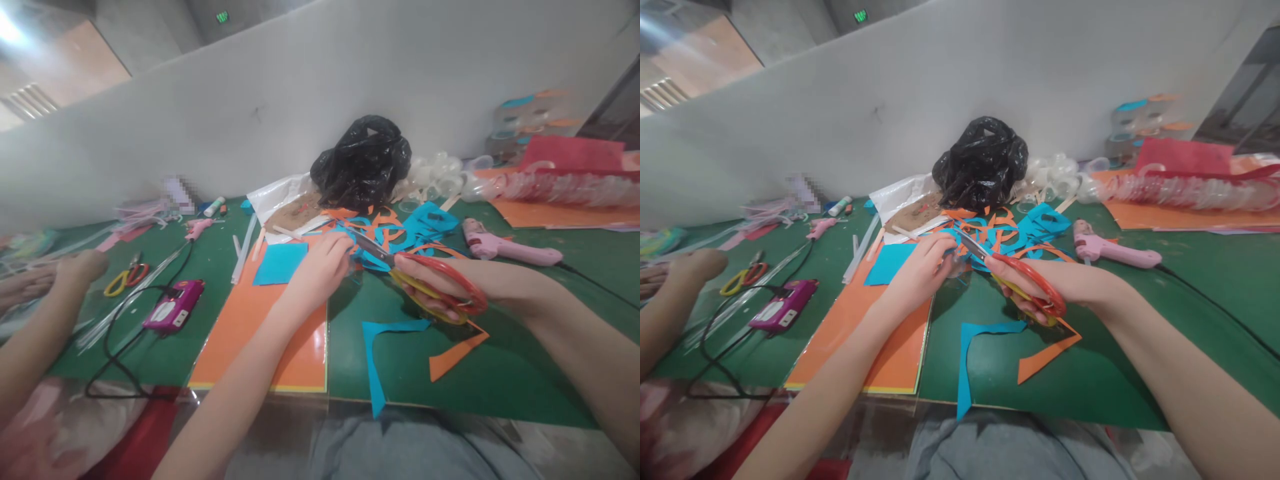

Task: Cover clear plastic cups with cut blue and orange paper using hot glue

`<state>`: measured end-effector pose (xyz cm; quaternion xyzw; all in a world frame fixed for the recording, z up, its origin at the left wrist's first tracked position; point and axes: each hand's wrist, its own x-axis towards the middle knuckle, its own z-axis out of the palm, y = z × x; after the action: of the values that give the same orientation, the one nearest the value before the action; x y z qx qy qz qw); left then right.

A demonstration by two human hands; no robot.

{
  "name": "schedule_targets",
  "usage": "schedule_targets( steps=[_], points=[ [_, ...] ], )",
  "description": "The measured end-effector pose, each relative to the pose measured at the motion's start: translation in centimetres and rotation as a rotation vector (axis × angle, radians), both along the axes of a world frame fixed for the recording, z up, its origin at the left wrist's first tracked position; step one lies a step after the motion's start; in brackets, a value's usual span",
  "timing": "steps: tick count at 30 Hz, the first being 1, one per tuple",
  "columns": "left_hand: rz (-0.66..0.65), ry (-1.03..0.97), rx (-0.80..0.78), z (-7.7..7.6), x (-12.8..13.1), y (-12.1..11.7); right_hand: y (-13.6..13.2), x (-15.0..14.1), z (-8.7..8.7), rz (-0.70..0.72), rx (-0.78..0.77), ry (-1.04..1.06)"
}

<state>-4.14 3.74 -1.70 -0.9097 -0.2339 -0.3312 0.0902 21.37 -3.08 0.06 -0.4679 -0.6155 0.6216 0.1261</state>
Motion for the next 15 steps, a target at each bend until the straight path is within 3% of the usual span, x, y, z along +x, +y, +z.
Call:
schedule_targets(
  steps=[7, 12, 15],
  points=[
    [-0.019, 0.004, -0.025, 0.07, -0.13, -0.05, 0.27, -0.11, 0.74, 0.054, 0.093, -0.080],
    [-0.017, 0.012, -0.017, 0.06, -0.13, -0.04, 0.53, -0.42, 0.74, -0.001, -0.035, -0.035],
    [-0.005, 0.024, -0.032, 0.11, -0.17, -0.04, 0.48, -0.28, 0.76, -0.006, 0.011, -0.036]
  ],
)
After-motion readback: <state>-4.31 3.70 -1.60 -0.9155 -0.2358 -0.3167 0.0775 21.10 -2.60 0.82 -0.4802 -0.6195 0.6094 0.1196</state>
